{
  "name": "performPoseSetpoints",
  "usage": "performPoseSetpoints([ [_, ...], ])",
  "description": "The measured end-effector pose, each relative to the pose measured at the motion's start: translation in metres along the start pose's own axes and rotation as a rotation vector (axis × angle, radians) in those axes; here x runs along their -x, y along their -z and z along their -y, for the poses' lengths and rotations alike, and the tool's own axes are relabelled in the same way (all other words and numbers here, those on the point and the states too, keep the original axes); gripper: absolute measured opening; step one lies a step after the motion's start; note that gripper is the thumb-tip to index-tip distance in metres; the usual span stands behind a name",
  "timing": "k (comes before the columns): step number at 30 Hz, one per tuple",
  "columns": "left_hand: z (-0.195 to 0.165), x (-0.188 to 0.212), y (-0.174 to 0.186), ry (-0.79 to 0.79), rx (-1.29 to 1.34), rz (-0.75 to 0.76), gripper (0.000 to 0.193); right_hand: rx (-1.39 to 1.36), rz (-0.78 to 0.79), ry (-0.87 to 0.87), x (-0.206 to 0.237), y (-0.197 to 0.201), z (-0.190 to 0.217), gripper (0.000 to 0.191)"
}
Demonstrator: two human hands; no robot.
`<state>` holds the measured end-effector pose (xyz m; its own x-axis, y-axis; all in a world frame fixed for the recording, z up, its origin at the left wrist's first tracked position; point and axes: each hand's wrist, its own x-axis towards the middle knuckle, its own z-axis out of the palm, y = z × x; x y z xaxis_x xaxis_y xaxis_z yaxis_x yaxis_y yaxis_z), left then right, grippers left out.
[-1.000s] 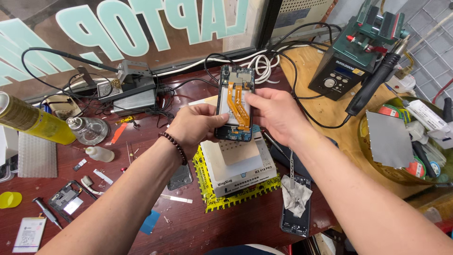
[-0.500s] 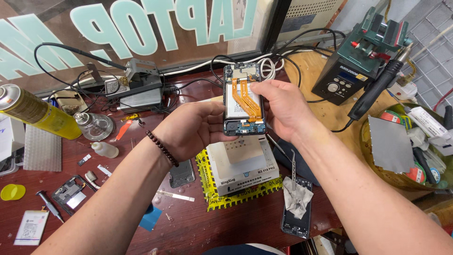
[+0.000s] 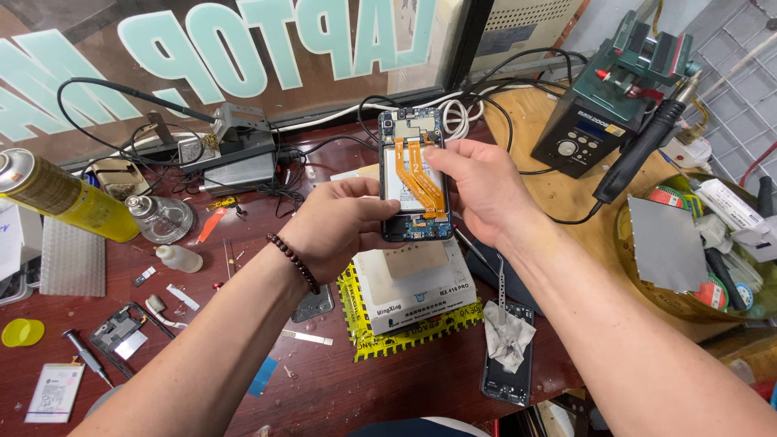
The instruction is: The person connects a ribbon cable to a smartphone motherboard, then plugs in a USB cable to test the device. After confirming the screen displays a charging icon, they disconnect the cable and continue adjusting internal components on the workbench.
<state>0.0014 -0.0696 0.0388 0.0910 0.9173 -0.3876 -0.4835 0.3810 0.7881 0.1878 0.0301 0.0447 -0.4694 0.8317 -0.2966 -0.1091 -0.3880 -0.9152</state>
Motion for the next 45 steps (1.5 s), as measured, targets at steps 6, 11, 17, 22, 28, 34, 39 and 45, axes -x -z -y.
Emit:
performPoseSetpoints([
  [6,-0.003,-0.001,-0.005,-0.011,0.066,-0.029,0.02,-0.038,0.086,-0.004,0.009,-0.007,0.0,0.022],
  [11,0.006,-0.006,-0.006,-0.09,0.026,-0.078,0.017,0.045,0.07,0.06,0.005,-0.007,-0.007,0.021],
  [17,0.01,-0.007,-0.004,-0.082,0.01,-0.099,0.015,0.07,0.003,0.028,0.004,-0.007,-0.013,0.021],
  [22,0.008,-0.006,-0.006,-0.048,-0.011,-0.088,0.016,0.018,0.054,0.024,0.006,-0.008,-0.009,0.023],
  [28,0.011,-0.009,-0.01,-0.136,-0.119,-0.131,0.017,0.067,0.032,0.08,0.005,-0.012,-0.01,0.027],
  [34,0.006,-0.014,-0.012,-0.088,-0.067,-0.153,0.014,0.018,-0.013,0.025,0.006,-0.015,-0.009,0.027],
  [39,-0.001,-0.011,-0.01,-0.008,-0.061,-0.133,0.014,-0.024,0.007,-0.032,0.009,-0.012,-0.004,0.026],
  [45,0.005,-0.012,-0.01,-0.034,-0.07,-0.107,0.012,-0.008,0.054,-0.003,0.003,-0.008,-0.011,0.022],
])
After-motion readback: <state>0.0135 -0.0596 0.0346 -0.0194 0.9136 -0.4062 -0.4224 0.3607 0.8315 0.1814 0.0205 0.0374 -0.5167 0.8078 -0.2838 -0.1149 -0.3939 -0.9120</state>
